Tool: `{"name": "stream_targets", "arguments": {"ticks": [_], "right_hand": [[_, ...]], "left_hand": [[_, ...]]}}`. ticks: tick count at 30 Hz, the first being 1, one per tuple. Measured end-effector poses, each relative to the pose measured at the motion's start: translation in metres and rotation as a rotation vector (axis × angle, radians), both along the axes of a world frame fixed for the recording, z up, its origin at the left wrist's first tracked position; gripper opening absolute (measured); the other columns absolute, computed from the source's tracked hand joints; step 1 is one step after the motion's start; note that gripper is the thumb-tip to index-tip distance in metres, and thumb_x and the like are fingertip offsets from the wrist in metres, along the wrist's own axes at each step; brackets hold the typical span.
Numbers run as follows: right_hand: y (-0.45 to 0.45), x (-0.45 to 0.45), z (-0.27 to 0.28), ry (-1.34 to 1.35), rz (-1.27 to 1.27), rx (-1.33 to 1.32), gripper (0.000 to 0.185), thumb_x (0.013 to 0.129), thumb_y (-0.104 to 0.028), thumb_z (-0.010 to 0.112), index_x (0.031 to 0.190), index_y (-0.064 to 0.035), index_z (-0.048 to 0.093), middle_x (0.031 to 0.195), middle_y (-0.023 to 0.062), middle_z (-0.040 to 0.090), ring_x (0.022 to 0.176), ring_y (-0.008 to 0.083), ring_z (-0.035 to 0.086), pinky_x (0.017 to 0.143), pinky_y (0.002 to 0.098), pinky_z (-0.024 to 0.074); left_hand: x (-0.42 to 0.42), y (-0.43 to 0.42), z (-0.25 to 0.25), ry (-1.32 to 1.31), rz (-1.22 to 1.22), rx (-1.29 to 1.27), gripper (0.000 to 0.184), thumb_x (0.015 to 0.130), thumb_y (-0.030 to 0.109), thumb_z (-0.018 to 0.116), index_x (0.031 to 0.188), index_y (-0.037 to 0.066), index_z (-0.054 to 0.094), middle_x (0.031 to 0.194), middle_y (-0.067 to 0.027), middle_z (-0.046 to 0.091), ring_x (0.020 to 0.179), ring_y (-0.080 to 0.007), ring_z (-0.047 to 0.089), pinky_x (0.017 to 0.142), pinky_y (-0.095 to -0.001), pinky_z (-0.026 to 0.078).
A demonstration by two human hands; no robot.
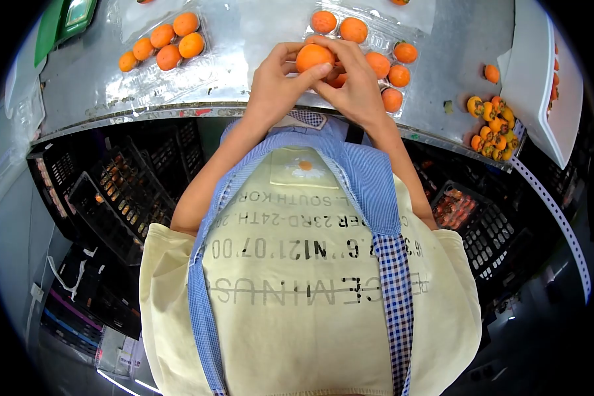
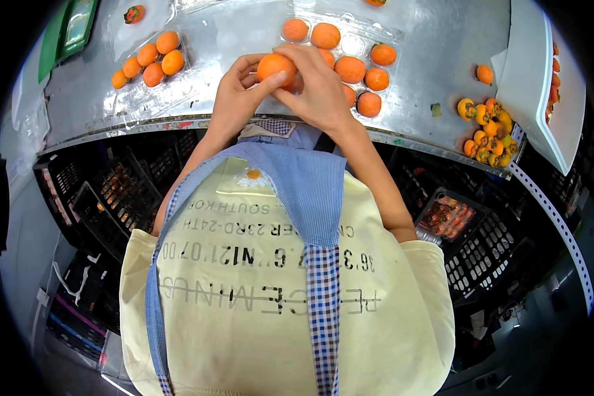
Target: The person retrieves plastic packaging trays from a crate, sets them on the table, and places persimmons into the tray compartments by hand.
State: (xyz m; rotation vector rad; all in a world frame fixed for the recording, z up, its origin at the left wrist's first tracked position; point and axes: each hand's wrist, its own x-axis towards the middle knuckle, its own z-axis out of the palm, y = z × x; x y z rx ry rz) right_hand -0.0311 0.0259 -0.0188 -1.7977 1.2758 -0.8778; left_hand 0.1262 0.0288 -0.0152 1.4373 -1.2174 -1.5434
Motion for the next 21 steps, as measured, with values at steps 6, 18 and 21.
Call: {"name": "stream_targets", "arguments": {"ticks": [6, 18, 21], "right_hand": [[0.006, -0.001, -0.005, -0.235, -0.081, 0.182, 0.053, 0.074, -0.002, 0.070, 0.121, -0.0051, 0.045, 0.113, 0.0113, 0.053, 0.100, 0.0204, 0.058, 0.082, 0.0301, 0.0516], [0.007, -0.001, -0.008, -0.468, -0.084, 0.321, 0.057, 0.074, -0.002, 0.071, 0.122, -0.0065, 0.041, 0.112, 0.0141, 0.055, 0.100, 0.0235, 0.061, 0.082, 0.0322, 0.0529], [0.007, 0.000, -0.005, -0.546, -0.072, 0.336, 0.054, 0.076, -0.001, 0.069, 0.122, -0.0049, 0.041, 0.114, 0.0147, 0.054, 0.101, 0.0240, 0.061, 0.083, 0.0332, 0.0529]], "left_hand": [[-0.001, 0.004, 0.009, 0.118, 0.052, -0.087, 0.047, 0.078, 0.014, 0.072, 0.117, -0.003, 0.052, 0.109, -0.0165, 0.060, 0.101, -0.0226, 0.060, 0.083, -0.0316, 0.053], [-0.001, 0.007, 0.011, 0.125, 0.081, -0.161, 0.034, 0.076, 0.001, 0.069, 0.109, 0.000, 0.060, 0.108, -0.0104, 0.059, 0.102, -0.0203, 0.060, 0.083, -0.0299, 0.055], [-0.001, 0.007, 0.014, 0.065, 0.077, -0.237, 0.033, 0.076, 0.001, 0.069, 0.108, 0.000, 0.061, 0.106, -0.0099, 0.060, 0.100, -0.0194, 0.060, 0.082, -0.0293, 0.055]]}}
